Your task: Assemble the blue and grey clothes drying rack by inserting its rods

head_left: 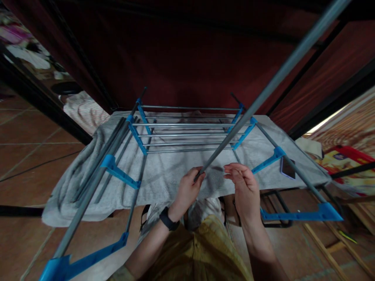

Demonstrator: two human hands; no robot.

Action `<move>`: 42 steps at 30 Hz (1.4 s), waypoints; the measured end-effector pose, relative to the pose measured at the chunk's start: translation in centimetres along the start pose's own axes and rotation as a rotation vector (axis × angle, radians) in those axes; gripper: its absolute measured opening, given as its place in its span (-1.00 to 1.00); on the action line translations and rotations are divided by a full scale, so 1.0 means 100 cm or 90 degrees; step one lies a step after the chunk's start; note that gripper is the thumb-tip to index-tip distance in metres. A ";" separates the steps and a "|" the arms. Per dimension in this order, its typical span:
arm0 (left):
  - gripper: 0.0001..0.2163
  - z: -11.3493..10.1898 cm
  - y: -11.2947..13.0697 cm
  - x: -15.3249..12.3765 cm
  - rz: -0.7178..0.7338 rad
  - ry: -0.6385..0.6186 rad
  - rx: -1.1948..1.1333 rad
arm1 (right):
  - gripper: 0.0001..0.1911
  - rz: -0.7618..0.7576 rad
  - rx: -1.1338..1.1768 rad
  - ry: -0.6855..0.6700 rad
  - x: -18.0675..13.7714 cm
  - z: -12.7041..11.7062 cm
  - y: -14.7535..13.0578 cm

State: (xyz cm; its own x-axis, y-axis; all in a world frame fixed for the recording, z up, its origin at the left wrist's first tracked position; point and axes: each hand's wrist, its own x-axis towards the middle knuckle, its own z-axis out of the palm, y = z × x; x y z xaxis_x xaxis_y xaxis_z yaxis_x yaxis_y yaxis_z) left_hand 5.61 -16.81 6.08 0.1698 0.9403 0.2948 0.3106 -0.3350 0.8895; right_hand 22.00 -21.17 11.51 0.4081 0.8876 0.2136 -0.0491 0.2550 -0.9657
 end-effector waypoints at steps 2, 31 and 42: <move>-0.80 0.003 0.001 -0.002 0.013 -0.008 0.008 | -0.81 -0.039 -0.010 0.003 -0.001 0.003 -0.012; -0.72 0.018 -0.010 -0.023 0.110 -0.163 0.284 | -0.75 -0.135 -0.083 0.065 -0.008 -0.004 -0.037; -0.67 0.017 -0.020 -0.026 0.132 -0.204 0.427 | -0.73 -0.147 -0.100 0.071 -0.007 -0.007 -0.038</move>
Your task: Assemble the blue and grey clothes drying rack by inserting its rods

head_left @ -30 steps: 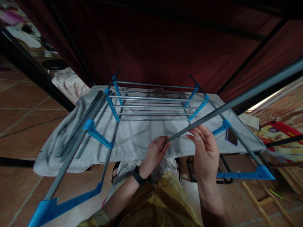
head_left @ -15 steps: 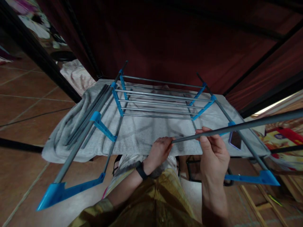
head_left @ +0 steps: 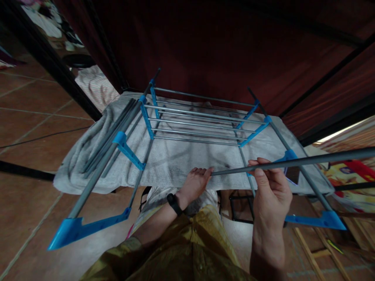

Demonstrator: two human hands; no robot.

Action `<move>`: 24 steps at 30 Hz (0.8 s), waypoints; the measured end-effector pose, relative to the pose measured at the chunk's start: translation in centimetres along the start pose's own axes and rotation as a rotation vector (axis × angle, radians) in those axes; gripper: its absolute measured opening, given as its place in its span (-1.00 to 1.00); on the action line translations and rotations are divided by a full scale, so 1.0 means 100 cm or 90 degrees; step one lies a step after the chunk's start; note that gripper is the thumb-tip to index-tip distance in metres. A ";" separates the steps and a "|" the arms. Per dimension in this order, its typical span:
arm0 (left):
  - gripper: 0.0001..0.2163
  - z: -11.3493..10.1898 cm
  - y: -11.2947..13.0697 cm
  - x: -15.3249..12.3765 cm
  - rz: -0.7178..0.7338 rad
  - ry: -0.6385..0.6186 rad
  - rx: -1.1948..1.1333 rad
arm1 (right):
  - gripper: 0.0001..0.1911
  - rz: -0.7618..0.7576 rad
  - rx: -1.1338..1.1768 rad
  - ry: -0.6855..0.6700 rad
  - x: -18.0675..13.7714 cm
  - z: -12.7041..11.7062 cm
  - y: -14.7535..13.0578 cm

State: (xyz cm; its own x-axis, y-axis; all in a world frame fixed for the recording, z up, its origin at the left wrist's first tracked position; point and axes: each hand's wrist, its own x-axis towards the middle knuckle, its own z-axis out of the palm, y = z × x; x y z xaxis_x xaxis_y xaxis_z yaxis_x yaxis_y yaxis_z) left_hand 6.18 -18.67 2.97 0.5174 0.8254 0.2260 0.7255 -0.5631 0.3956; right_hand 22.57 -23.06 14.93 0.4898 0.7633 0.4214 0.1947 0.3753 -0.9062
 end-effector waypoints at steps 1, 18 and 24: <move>-0.67 0.000 0.000 0.000 -0.004 -0.004 -0.004 | -0.74 0.000 -0.003 0.000 0.000 0.000 -0.001; -0.72 0.011 -0.013 -0.004 -0.044 -0.035 -0.043 | -0.67 -0.035 -0.049 0.045 0.017 -0.018 -0.021; -0.72 0.023 -0.022 -0.008 -0.060 -0.041 -0.029 | -0.67 -0.050 -0.048 0.089 0.024 -0.031 -0.022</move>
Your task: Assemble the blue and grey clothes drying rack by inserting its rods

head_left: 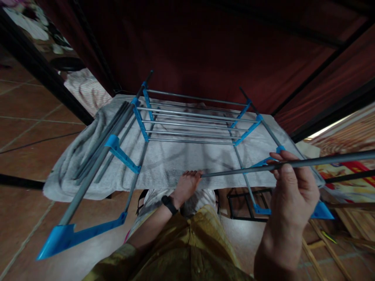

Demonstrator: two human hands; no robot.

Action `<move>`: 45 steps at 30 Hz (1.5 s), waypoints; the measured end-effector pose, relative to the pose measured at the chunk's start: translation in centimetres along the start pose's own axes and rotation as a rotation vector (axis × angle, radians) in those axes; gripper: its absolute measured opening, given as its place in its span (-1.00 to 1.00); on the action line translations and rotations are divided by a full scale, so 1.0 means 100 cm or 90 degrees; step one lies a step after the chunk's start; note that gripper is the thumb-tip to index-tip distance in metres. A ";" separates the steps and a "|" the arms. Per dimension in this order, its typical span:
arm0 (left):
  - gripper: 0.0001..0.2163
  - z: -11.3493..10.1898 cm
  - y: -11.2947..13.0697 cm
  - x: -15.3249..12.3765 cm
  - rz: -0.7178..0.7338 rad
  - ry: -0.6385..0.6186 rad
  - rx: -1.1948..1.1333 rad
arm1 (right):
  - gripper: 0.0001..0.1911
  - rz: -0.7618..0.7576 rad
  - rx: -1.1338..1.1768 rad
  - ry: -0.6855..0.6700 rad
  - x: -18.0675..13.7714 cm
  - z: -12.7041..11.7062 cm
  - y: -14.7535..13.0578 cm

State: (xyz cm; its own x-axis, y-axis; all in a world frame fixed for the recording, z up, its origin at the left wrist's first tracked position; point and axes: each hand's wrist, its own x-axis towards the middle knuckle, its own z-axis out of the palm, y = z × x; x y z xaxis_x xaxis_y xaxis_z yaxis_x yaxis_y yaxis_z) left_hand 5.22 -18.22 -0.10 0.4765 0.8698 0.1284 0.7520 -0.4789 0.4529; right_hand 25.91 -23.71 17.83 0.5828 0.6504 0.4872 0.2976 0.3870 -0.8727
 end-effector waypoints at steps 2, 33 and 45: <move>-0.72 0.003 -0.004 -0.001 -0.007 -0.009 0.002 | -0.67 0.000 0.004 0.008 0.001 -0.002 0.000; -0.54 0.002 -0.056 -0.010 -0.094 0.029 0.097 | -0.79 0.031 0.047 0.025 0.012 -0.025 0.009; -0.46 -0.007 -0.069 -0.013 -0.114 0.032 0.227 | -0.78 0.123 0.124 0.062 0.009 -0.036 0.044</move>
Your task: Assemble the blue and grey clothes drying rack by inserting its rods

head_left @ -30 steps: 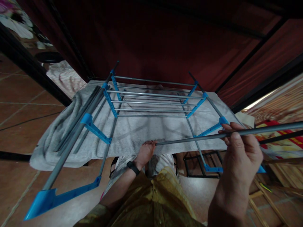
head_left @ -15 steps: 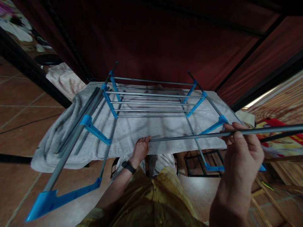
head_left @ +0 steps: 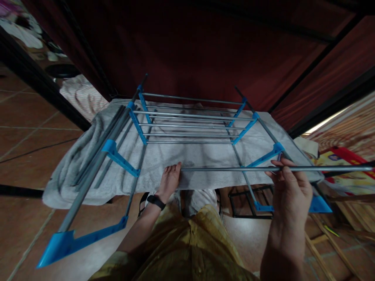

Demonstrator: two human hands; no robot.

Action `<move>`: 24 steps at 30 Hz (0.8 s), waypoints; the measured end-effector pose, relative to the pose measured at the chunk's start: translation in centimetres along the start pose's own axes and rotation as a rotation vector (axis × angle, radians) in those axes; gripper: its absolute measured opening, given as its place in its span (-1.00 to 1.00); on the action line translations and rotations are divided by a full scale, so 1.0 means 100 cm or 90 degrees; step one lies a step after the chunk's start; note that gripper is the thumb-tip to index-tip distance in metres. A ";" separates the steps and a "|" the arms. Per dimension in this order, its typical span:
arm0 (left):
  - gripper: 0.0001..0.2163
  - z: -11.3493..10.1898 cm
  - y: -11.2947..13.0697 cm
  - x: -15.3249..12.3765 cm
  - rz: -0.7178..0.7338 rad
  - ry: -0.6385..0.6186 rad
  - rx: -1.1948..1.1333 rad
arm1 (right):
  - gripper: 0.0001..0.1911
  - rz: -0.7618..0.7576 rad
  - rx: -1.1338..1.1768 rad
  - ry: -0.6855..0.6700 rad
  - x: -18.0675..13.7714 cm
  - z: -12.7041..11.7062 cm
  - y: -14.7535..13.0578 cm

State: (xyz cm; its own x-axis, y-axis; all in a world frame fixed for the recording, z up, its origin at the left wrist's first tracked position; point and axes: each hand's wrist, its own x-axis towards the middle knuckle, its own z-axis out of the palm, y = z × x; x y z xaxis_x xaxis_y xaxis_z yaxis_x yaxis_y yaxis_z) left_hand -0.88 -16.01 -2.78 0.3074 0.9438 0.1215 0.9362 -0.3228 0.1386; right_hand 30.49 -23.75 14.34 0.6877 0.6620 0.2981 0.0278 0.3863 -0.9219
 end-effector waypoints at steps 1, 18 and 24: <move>-0.46 0.001 -0.002 0.000 0.000 0.003 0.004 | -0.79 0.009 -0.002 -0.002 0.000 -0.002 0.002; -0.48 0.004 -0.024 -0.002 0.021 0.001 0.054 | -0.67 0.143 0.014 0.031 -0.013 -0.022 0.047; -0.49 0.005 -0.025 -0.001 0.016 -0.015 0.047 | -0.67 0.167 0.027 0.045 -0.018 -0.029 0.062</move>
State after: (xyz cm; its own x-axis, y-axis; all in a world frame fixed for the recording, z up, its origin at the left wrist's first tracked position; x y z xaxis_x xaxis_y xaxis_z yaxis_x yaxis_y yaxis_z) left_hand -3.16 -15.31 -3.62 0.3343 0.9371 0.1005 0.9379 -0.3412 0.0621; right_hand 31.51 -24.37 7.37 0.7158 0.6976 0.0308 -0.1879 0.2348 -0.9537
